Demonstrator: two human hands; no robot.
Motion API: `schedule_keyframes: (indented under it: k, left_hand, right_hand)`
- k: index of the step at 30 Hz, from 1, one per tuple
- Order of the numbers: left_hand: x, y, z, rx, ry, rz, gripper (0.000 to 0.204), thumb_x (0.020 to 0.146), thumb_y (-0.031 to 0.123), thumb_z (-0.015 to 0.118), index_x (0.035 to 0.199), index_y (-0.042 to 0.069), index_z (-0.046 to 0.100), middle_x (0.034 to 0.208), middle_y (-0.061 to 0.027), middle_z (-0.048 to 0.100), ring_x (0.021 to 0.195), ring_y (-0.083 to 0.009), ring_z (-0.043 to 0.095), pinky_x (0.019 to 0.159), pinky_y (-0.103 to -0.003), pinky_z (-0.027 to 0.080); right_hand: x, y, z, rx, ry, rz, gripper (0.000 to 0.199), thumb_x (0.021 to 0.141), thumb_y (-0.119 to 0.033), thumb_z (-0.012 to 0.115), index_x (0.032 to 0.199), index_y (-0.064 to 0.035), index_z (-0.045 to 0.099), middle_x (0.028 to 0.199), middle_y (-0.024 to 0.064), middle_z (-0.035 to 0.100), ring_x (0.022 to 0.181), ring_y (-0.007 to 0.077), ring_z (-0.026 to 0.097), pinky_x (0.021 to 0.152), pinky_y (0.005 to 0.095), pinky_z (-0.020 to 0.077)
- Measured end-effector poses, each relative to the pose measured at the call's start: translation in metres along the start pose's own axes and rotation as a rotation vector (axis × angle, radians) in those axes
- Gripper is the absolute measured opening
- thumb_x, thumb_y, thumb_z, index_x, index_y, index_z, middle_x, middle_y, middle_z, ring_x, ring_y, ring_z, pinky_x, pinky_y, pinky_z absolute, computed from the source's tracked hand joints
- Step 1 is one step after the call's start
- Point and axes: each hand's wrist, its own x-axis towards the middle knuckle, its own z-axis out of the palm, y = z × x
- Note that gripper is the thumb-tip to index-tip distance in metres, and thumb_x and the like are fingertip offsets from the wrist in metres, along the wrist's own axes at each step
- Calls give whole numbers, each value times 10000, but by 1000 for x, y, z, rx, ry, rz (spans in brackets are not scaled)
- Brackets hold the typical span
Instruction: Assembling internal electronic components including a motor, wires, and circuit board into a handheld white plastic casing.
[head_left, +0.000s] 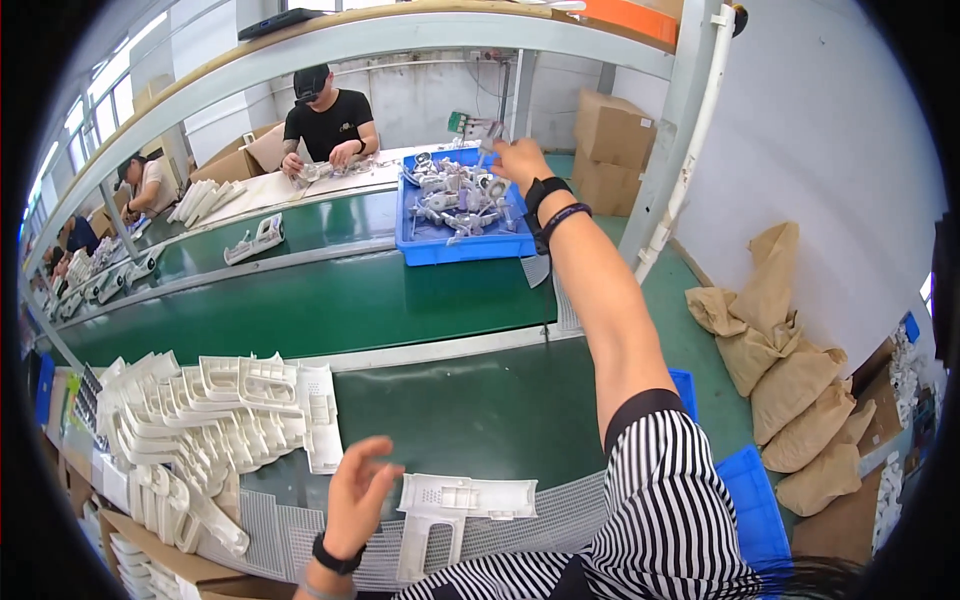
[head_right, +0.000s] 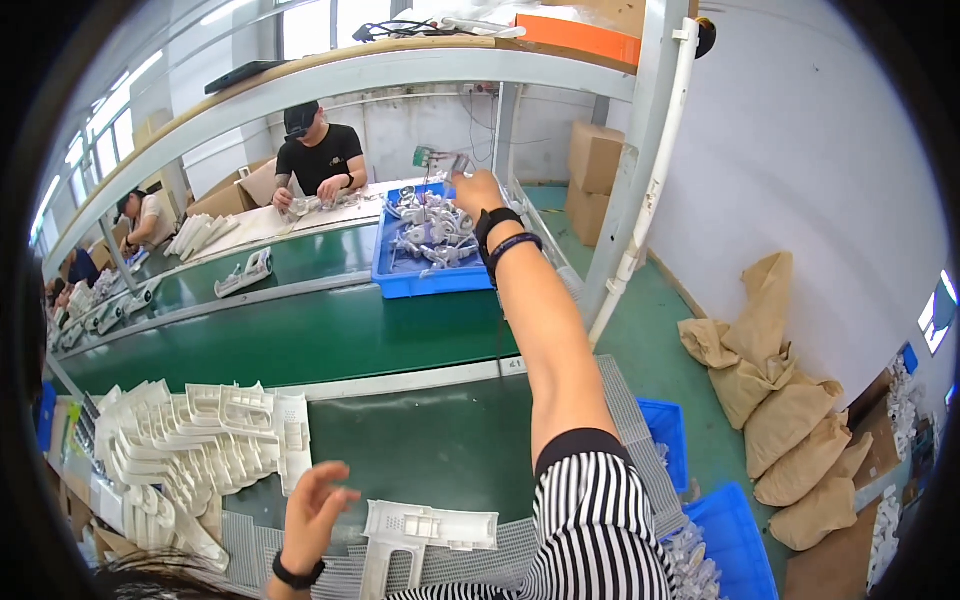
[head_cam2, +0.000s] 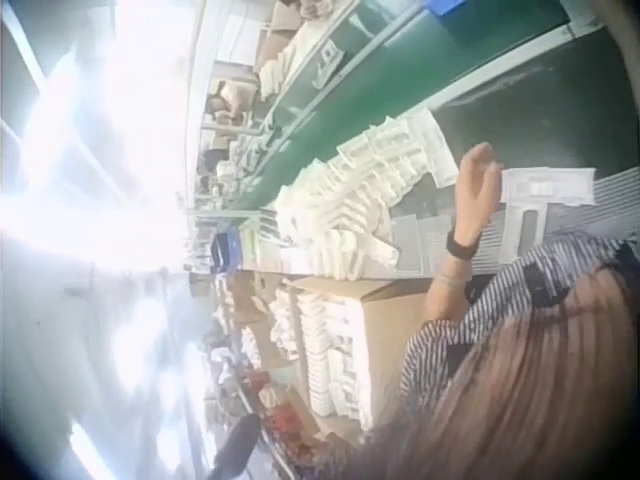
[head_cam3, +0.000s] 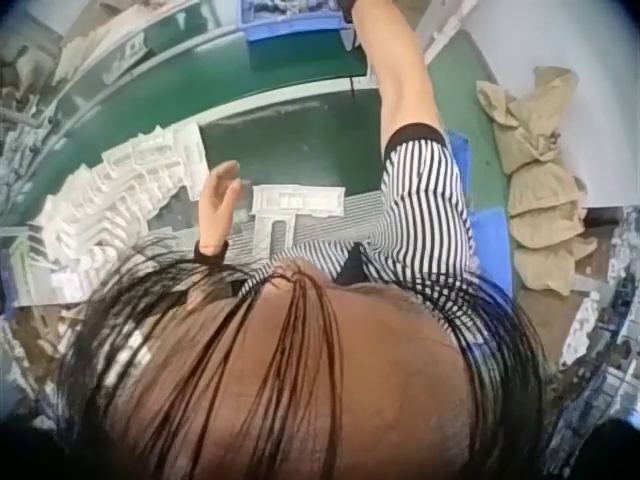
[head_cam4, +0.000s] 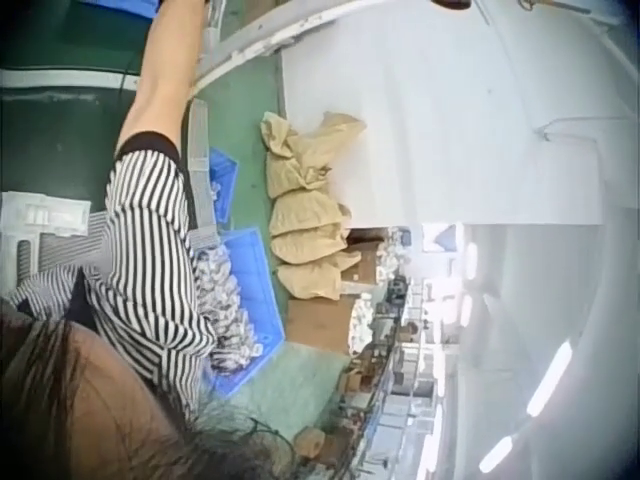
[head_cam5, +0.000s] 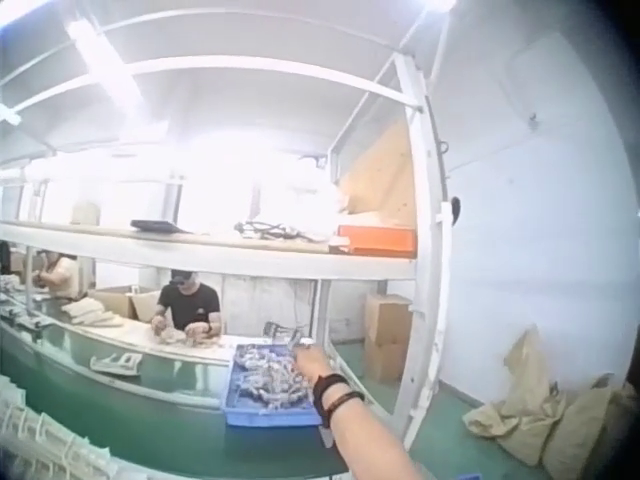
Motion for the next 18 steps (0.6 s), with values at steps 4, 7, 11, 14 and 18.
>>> schedule_keyframes:
  k: [4,7,11,14,18]
  left_hand:
    - [-42,-46,-42,-23,37,-153,265,981,-7,590,1245,-34,582,1140,-124,676,918,-185,705,827,-289,553]
    - [-55,-59,-50,74,3,-374,330,1037,260,602,1277,36,634,1223,-194,642,1147,-335,600,887,-446,533]
    - [-68,-22,-28,318,-20,-394,328,1039,298,606,1215,22,633,1058,-89,680,1020,-250,639,838,-351,530]
    - [-61,-35,-33,529,-198,-645,556,1072,266,504,1559,46,350,1577,-115,382,1283,-196,534,987,-331,488]
    - [-57,-50,-22,254,-282,-391,208,1042,110,580,1187,-25,645,1080,-125,717,1005,-204,674,937,-341,527]
  right_hand:
    - [-70,36,-25,-53,-496,-55,372,999,-230,642,1248,46,622,1201,134,659,1050,198,683,897,356,581]
    - [-183,9,-88,-301,-843,-45,399,1016,-260,630,1304,15,616,1174,108,692,1064,188,682,918,350,554]
    - [-340,-32,-177,-881,-688,-330,375,997,-320,614,1158,16,648,1011,202,710,928,373,678,787,431,537]
    - [-470,-63,-225,-1159,-414,102,300,959,-321,654,977,-22,677,850,193,679,806,407,642,684,475,505]
    - [-613,-77,-256,-1247,-198,619,315,955,-295,657,784,-33,688,659,147,656,668,369,659,617,463,515]
